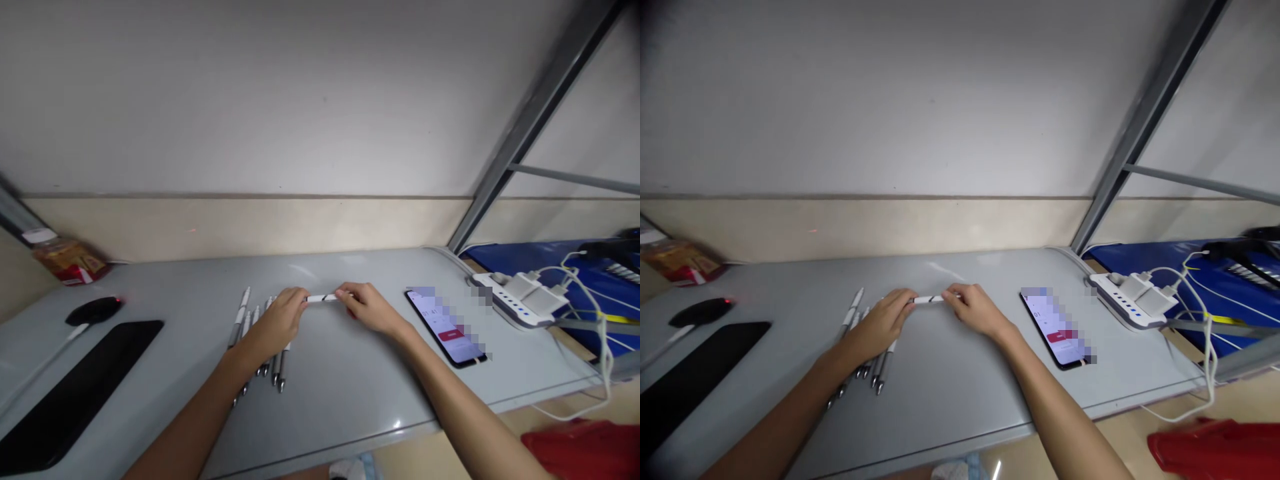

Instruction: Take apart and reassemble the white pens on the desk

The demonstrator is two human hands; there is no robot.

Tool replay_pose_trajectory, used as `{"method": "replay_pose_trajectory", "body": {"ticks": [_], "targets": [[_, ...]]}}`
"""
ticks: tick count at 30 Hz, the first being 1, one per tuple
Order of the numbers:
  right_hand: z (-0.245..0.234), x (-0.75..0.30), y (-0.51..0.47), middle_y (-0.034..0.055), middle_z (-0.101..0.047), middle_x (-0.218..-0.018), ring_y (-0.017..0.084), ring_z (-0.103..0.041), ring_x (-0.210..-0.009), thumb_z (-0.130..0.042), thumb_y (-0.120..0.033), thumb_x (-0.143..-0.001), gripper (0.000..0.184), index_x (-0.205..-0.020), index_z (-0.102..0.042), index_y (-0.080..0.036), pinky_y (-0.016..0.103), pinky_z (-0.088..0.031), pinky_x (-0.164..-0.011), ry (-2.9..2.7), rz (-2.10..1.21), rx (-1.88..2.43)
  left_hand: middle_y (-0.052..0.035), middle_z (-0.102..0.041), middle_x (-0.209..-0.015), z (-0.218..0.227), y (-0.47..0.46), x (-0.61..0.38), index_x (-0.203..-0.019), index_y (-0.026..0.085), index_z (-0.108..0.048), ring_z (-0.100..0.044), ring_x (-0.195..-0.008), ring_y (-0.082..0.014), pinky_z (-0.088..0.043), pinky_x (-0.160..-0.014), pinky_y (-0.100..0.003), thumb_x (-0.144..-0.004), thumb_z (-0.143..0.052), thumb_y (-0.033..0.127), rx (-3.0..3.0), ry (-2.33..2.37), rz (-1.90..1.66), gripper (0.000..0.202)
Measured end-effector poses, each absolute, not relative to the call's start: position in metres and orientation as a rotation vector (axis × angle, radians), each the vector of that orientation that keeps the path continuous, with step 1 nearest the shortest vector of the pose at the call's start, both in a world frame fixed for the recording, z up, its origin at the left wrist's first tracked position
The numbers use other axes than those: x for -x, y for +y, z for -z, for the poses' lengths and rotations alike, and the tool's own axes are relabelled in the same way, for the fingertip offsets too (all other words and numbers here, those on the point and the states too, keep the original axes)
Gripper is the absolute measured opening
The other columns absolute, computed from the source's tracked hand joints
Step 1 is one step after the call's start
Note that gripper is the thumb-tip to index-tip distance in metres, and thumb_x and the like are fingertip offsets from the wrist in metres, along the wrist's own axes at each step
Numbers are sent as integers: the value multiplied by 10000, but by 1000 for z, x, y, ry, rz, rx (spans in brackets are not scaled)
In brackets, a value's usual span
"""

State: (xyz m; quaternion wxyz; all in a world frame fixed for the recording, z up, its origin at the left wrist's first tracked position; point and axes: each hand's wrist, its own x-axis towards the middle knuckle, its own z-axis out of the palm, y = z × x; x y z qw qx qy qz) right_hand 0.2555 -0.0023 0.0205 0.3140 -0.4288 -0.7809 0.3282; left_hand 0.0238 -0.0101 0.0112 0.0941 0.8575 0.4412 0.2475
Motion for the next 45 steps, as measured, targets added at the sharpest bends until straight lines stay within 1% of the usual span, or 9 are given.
{"method": "replay_pose_trajectory", "body": {"ticks": [3,6,8,14,21,27,32,39,45], "targets": [[-21,-255,-3,-50,-519,-673,104,-445,-579,-606,-366,-841,381,-1183,-527,-216,221,-329,-564,-2050,-812,1060,-31,-569,-915,-11,-10,-23,-940,198,-524,-529,-897,-185,-419,-797,-321,-966,-308,221,-2532,1323,-747,219],[-22,-255,-3,-43,-510,-639,99,-434,-570,-532,-363,-891,199,-964,-603,-191,223,-321,-564,-2084,-754,1073,-30,-568,-894,-10,-9,-23,-916,196,-523,-529,-878,-184,-421,-786,-320,-968,-300,226,-2516,1341,-709,231],[-21,-255,-3,-36,-481,-574,99,-417,-544,-424,-398,-944,331,-787,-605,-170,231,-315,-560,-2094,-737,1130,-31,-574,-906,-10,-10,-24,-920,200,-524,-529,-885,-181,-424,-792,-318,-968,-307,233,-2510,1313,-708,225],[-20,-254,-3,-37,-544,-694,102,-460,-603,-624,-369,-831,277,-1049,-593,-201,215,-332,-585,-2090,-675,1038,-25,-575,-894,-7,-10,-24,-921,201,-521,-526,-861,-179,-415,-783,-318,-976,-289,254,-2507,1338,-675,244],[-19,-251,-4,-16,-544,-627,100,-427,-573,-422,-408,-946,344,-815,-623,-162,231,-302,-568,-2149,-676,1171,-20,-552,-787,-9,-8,-21,-822,193,-526,-516,-766,-171,-394,-710,-293,-926,-311,155,-2529,1372,-603,241],[-16,-249,-3,-28,-495,-590,90,-402,-551,-419,-452,-936,416,-725,-593,-139,233,-314,-565,-2103,-1034,1140,-32,-556,-729,-12,-7,-20,-731,184,-508,-480,-741,-181,-363,-679,-300,-855,-334,38,-2719,1409,-620,259],[-17,-249,-1,-50,-451,-493,76,-360,-445,-507,-511,-876,405,-720,-582,-144,224,-277,-469,-1680,-1500,1051,-47,-584,-819,-17,-11,-25,-862,178,-559,-493,-826,-198,-384,-744,-323,-950,-299,158,-2754,1378,-768,275],[-14,-249,9,24,-629,-890,133,-622,-744,-659,-347,-802,205,-906,-596,-182,249,-480,-658,-860,-1671,720,-50,-601,-1019,-24,-18,-29,-1069,212,-558,-511,-1002,-218,-388,-885,-369,-942,-406,328,-2668,1349,-674,230],[-12,-254,14,-49,-460,-626,89,-456,-494,-513,-284,-896,123,-1000,-517,-218,192,-404,-441,-508,-1769,544,-70,-599,-1091,-22,-15,-21,-1101,228,-562,-506,-1041,-261,-370,-883,-421,-870,-490,317,-2691,1557,-547,258]]}}
